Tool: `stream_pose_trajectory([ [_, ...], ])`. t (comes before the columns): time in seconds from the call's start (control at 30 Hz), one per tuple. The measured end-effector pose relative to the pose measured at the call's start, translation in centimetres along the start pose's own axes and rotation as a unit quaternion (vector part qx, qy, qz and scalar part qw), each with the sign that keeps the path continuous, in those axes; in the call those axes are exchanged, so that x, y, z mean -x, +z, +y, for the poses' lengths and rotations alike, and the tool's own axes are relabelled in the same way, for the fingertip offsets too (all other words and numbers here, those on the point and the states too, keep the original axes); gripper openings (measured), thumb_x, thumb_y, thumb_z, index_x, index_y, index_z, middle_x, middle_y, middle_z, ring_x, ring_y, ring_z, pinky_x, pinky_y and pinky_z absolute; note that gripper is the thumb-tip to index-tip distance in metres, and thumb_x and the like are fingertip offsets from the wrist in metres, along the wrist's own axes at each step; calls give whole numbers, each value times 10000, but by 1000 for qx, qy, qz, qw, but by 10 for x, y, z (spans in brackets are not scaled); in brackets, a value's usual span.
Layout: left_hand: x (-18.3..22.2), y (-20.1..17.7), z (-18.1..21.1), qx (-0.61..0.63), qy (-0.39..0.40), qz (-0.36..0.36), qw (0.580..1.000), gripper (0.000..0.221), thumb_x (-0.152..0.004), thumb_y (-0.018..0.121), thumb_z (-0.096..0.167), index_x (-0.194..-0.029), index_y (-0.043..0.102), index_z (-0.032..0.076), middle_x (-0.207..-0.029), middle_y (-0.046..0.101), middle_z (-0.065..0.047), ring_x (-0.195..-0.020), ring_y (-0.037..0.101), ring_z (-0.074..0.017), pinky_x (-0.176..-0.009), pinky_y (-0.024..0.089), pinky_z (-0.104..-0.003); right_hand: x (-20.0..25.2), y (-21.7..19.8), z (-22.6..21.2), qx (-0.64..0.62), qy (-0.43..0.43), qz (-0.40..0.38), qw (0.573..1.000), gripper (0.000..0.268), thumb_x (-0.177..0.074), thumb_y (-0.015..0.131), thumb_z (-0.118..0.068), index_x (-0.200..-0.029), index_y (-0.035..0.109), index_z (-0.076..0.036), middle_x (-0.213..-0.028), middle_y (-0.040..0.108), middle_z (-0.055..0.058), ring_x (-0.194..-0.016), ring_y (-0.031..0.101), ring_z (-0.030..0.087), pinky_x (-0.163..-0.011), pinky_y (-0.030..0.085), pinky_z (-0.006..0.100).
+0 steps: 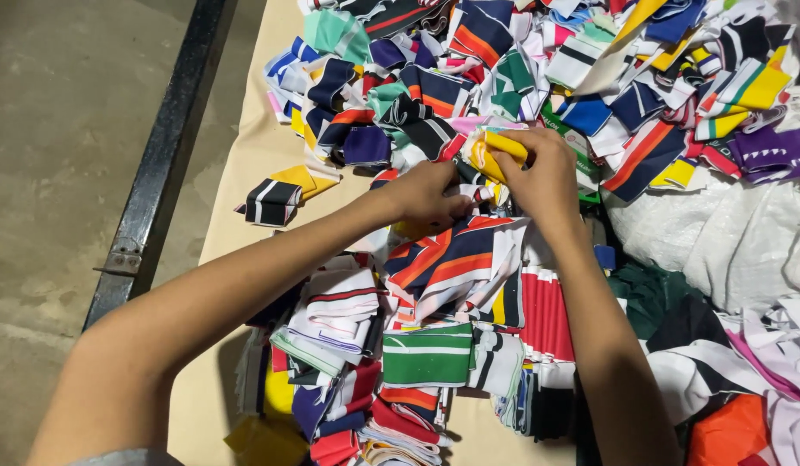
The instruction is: Trimming loose threads from small fabric scraps using scissors in a production environment.
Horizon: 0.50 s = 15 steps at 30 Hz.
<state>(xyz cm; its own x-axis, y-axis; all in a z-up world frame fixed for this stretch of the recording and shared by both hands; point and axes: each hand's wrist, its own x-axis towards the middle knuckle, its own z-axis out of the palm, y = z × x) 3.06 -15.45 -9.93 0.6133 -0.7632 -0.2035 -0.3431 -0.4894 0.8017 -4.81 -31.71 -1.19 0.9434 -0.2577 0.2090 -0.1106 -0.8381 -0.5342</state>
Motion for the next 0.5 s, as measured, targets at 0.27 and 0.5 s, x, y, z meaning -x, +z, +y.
stream_pose_trajectory([
  [0.27,42,-37,3,-51,16,66,996,389,-953,619,420,-1130,724,90,-970,775,-148,-1005,746,-365,-828,598,-481,4,-1,23,186,-185,54,963,173,-946,859,-126,-1112,815,-103,-1207,680,149,-1138,656,305,-933,504,416],
  [0.5,28,-37,-7,-8,78,109,991,334,-932,665,343,-1087,728,54,-956,740,-176,-958,739,-385,-801,599,-460,-3,-7,19,128,-205,16,970,161,-901,896,-128,-1019,795,-85,-1049,730,114,-995,705,291,-840,528,391],
])
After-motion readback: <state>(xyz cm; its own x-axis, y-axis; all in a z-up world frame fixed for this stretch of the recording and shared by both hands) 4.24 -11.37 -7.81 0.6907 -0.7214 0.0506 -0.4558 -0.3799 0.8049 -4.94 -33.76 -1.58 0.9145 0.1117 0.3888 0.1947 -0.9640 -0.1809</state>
